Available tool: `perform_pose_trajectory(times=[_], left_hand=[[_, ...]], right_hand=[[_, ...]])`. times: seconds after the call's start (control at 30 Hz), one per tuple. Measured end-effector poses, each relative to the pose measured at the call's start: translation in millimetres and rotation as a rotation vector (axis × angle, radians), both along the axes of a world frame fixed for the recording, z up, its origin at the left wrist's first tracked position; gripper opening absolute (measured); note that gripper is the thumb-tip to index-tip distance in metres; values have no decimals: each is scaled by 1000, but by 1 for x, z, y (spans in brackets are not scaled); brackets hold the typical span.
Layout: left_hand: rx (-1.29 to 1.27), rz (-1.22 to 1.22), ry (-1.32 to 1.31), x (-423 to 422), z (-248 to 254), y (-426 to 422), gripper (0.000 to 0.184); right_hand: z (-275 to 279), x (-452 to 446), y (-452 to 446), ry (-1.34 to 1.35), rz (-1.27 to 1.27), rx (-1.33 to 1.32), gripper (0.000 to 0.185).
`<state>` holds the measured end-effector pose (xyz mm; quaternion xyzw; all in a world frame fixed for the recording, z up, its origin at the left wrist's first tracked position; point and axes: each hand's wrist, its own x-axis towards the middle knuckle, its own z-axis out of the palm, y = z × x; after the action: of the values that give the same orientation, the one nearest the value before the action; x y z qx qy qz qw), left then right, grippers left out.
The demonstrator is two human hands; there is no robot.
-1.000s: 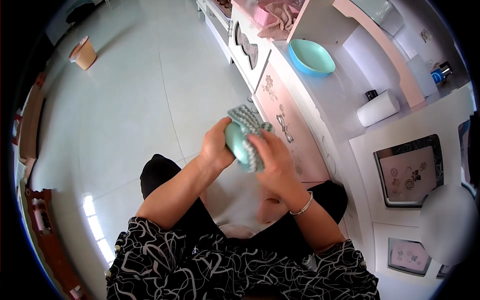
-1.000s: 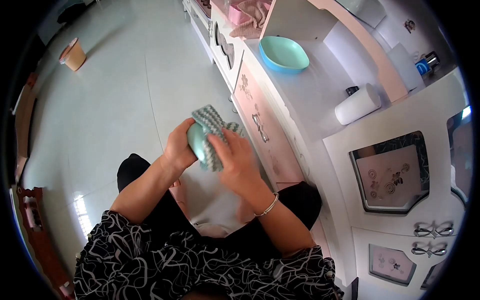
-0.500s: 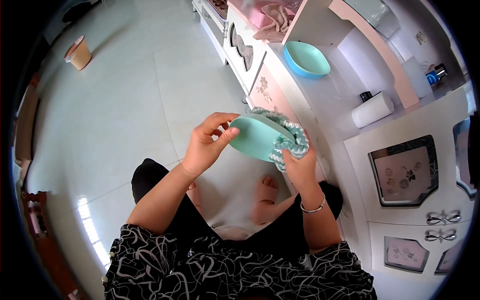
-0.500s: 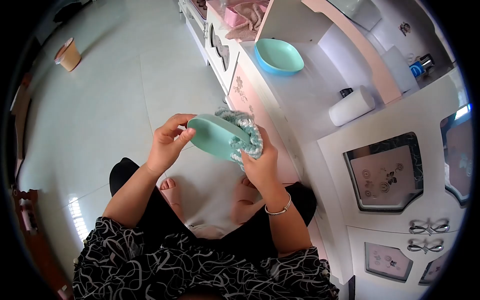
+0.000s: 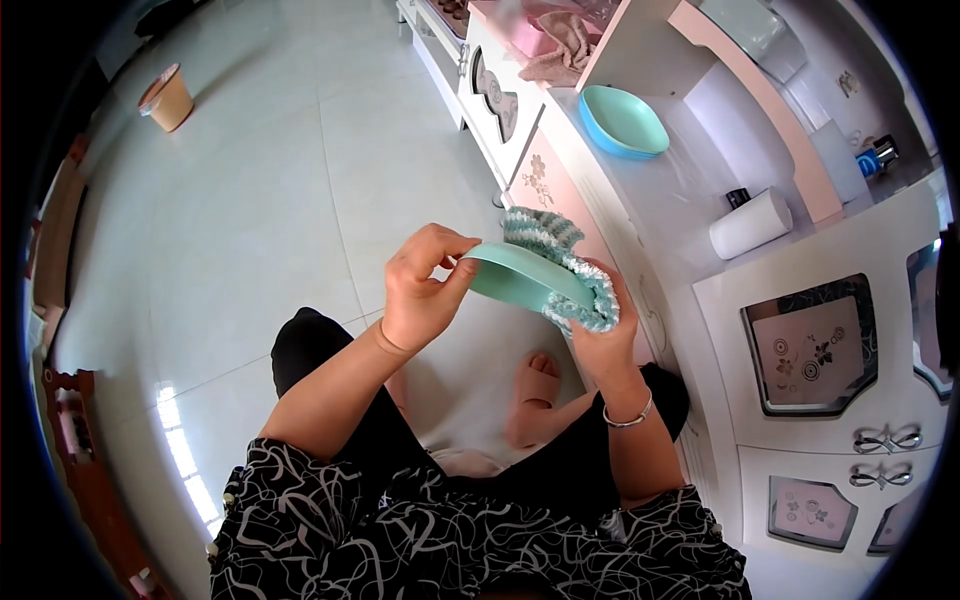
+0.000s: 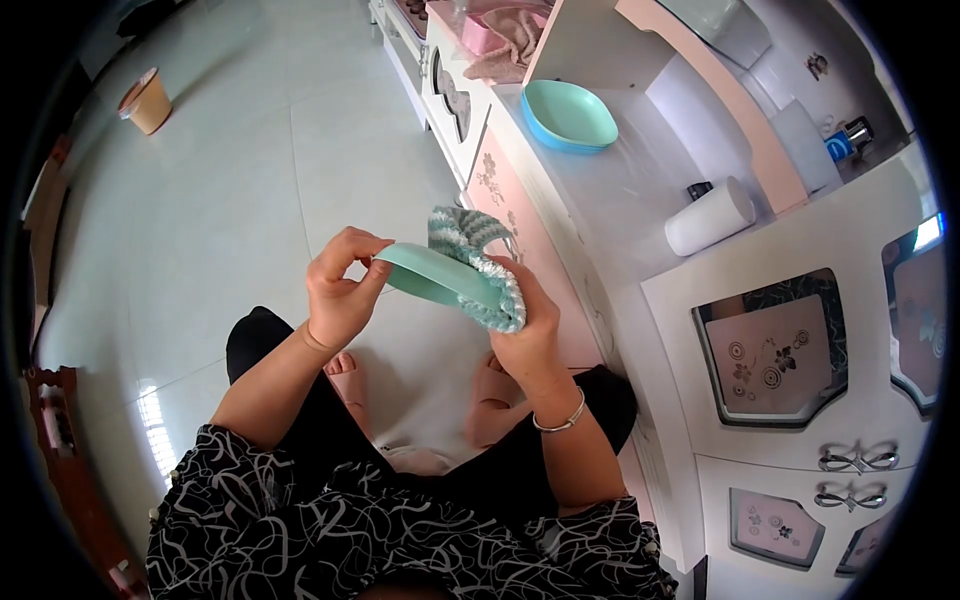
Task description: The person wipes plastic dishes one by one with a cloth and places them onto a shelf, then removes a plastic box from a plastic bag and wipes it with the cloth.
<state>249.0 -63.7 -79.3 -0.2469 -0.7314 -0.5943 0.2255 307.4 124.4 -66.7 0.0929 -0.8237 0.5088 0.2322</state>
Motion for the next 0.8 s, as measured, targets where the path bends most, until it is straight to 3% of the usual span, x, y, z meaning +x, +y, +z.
perform_pose_trajectory(times=[0.13,0.23,0.3,0.43,0.47,0.5,0.53,0.57,0.6,0.67,0.73,0.8], left_hand=[[-34,-17,-86,-1,-4,-1,9],[-195,-43,-250,0,-7,0,11],[-109,-192,-473,4,-13,4,21],[37,-195,-490,10,-11,9,26],[186,-153,-549,9,-11,11,26],[334,-110,-606,7,-10,13,26],[331,-113,-606,5,-8,15,26],[511,-119,-648,3,-3,17,26],[693,-124,-688,2,-1,18,26],[681,-109,-706,2,-1,19,27],[608,-130,-757,1,3,21,25],[493,-178,-714,-4,-1,16,24]], right_hand=[[-5,-2,3,-4,22,-23,41],[-14,-3,2,-77,2,-17,42],[-17,-3,2,-161,-32,-48,41],[-15,-6,-1,-265,-74,-232,30],[-18,-6,-1,-265,-77,-232,30],[-21,-5,-5,-328,-77,-235,19],[-23,-5,-10,-390,-76,-237,11],[-23,-2,-19,-506,-38,-399,18],[-26,-1,-25,-504,-39,-402,18],[-29,0,-32,-397,-45,-454,20],[-22,0,-23,-460,-50,-488,21],[-16,-5,-8,-573,-97,-335,22]])
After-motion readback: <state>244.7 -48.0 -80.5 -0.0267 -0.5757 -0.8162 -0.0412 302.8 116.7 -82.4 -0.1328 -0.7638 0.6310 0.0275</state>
